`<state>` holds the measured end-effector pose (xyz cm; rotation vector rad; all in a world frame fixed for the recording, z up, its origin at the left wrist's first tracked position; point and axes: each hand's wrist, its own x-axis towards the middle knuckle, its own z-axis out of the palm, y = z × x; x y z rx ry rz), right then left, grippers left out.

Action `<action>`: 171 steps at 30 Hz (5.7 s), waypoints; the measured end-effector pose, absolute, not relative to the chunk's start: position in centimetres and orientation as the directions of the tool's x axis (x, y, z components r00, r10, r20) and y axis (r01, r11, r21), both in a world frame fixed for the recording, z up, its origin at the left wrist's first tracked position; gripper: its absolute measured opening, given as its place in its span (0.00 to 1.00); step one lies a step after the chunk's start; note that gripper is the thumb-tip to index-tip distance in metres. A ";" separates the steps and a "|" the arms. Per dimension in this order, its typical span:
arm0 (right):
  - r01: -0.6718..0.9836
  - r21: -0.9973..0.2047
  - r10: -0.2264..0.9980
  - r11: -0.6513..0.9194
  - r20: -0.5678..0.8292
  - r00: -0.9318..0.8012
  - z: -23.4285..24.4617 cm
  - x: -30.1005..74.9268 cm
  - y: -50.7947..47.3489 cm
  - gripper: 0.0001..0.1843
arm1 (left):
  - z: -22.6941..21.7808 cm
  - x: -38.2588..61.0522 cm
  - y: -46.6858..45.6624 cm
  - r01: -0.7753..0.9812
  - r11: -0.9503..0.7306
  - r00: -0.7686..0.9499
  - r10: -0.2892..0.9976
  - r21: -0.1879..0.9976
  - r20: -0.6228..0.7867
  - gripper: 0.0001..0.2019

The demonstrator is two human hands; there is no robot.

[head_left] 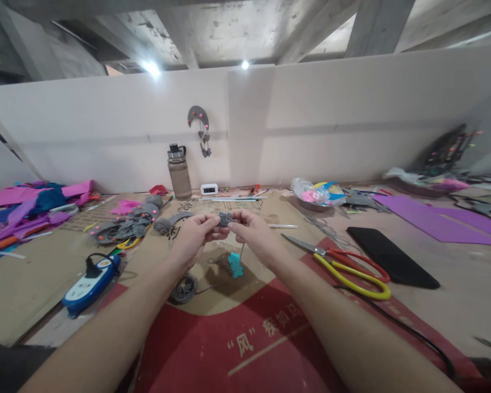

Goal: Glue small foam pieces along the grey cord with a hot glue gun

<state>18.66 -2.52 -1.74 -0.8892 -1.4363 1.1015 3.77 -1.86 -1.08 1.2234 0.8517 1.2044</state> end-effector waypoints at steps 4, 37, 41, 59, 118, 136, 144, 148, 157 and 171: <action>0.004 -0.955 0.948 0.296 0.293 -0.123 -1.9 18.5 -2.4 0.11 | -1.2 3.8 -1.9 -0.200 -0.082 0.210 0.970 0.976 0.125 0.11; -0.161 -0.983 0.990 0.093 0.109 -0.094 -2.3 19.2 -1.8 0.13 | -0.7 1.9 -0.9 -0.142 -0.040 0.084 0.995 0.989 0.052 0.09; -0.092 -0.991 0.992 0.100 0.107 -0.073 -2.1 19.2 -1.9 0.12 | -1.1 2.0 -0.9 -0.096 -0.078 0.084 0.993 0.992 0.086 0.11; 0.092 -0.977 0.981 0.194 0.193 -0.020 -3.1 18.8 -1.8 0.09 | -1.5 3.2 -1.3 -0.156 -0.019 0.245 0.968 0.988 0.057 0.18; 0.739 -0.474 0.795 0.479 0.591 -0.136 -2.5 18.4 -3.1 0.04 | -0.9 3.1 -2.5 0.525 -0.494 0.167 0.858 0.693 0.486 0.05; 0.709 -0.511 0.800 0.485 0.588 -0.123 -2.2 18.4 -3.3 0.03 | -1.5 2.8 -1.7 0.393 -0.296 0.150 0.955 0.871 0.256 0.13; 0.578 -0.631 0.810 0.517 0.580 -0.090 -0.9 19.2 -3.5 0.05 | -1.6 2.8 -1.3 0.285 -0.228 0.163 0.969 0.931 0.187 0.13; 0.590 -0.583 0.792 0.558 0.586 -0.171 -1.3 19.0 -3.6 0.05 | -1.7 2.6 -1.2 0.278 -0.245 0.188 0.962 0.929 0.198 0.13; 0.684 -0.497 0.794 0.534 0.573 -0.204 -2.3 18.7 -3.1 0.03 | -1.6 2.8 -1.5 0.314 -0.218 0.184 0.969 0.924 0.166 0.15; 0.571 -0.593 0.797 0.568 0.570 -0.201 -1.0 19.1 -3.7 0.04 | -2.0 2.3 -0.9 0.093 -0.187 0.228 0.960 0.978 0.162 0.12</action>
